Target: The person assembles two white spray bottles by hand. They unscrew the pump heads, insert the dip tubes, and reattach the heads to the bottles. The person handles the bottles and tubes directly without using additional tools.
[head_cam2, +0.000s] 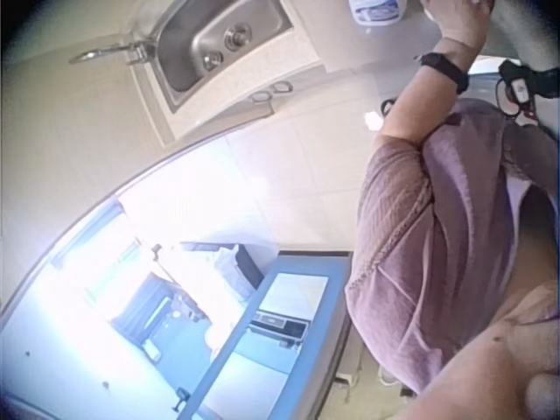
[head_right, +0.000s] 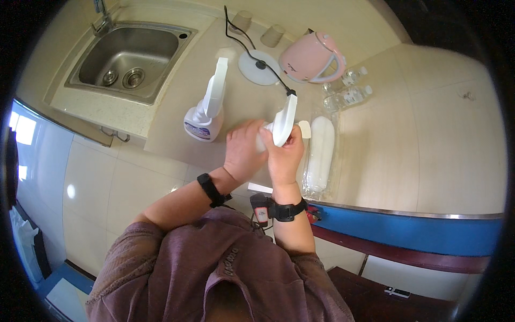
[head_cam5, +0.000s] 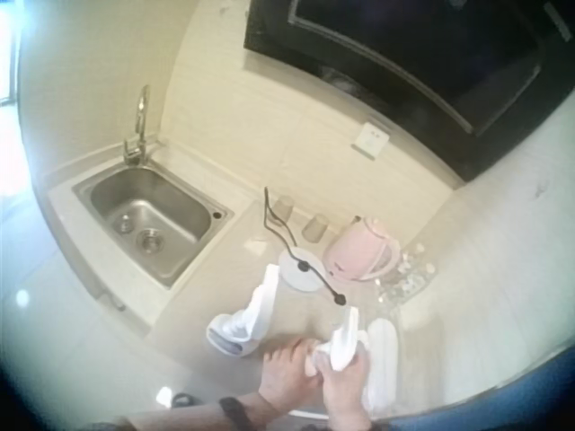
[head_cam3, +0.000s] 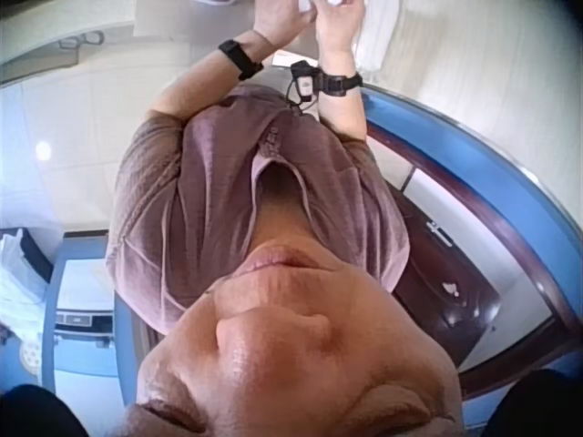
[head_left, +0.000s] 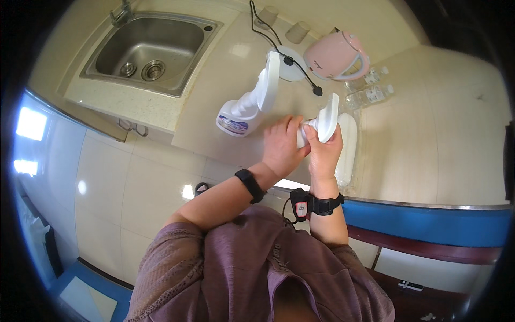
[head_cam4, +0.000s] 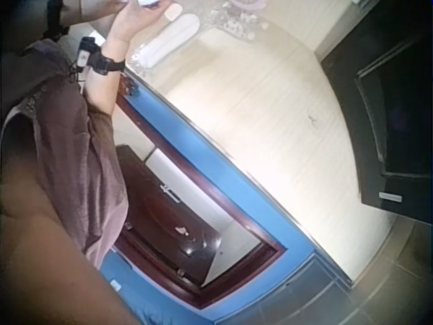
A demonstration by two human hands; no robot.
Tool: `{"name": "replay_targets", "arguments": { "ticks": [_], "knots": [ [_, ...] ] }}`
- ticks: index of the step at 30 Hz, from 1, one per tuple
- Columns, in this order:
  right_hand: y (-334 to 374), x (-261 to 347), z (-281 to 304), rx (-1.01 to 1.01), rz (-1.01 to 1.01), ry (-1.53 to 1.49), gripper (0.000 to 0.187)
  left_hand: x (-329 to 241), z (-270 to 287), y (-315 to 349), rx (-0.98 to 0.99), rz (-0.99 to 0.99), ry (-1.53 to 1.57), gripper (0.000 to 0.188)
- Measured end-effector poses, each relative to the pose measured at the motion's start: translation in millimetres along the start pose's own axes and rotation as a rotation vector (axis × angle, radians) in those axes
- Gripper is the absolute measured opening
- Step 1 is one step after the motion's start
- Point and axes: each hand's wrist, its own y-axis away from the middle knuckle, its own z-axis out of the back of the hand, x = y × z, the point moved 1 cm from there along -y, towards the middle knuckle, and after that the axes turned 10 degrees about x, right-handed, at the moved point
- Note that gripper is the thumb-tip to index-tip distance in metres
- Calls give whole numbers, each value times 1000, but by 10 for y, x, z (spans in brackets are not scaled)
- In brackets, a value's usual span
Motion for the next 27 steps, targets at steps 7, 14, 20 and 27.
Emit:
{"name": "replay_targets", "arguments": {
  "ticks": [7, 14, 20, 27],
  "knots": [
    [-133, -51, 358, 428, -139, -149, 61, -48, 49, -31, 76, 52, 70, 72],
    [-289, -127, 455, 564, -196, -200, 70, 176, 47, -178, 257, 6, 399, 71],
    [-304, -247, 474, 530, -17, -76, 41, 233, 5, -250, 248, -71, 444, 71],
    [-163, -361, 346, 322, 9, -70, 33, 255, -231, -194, 153, 14, 366, 69]
  ]
}}
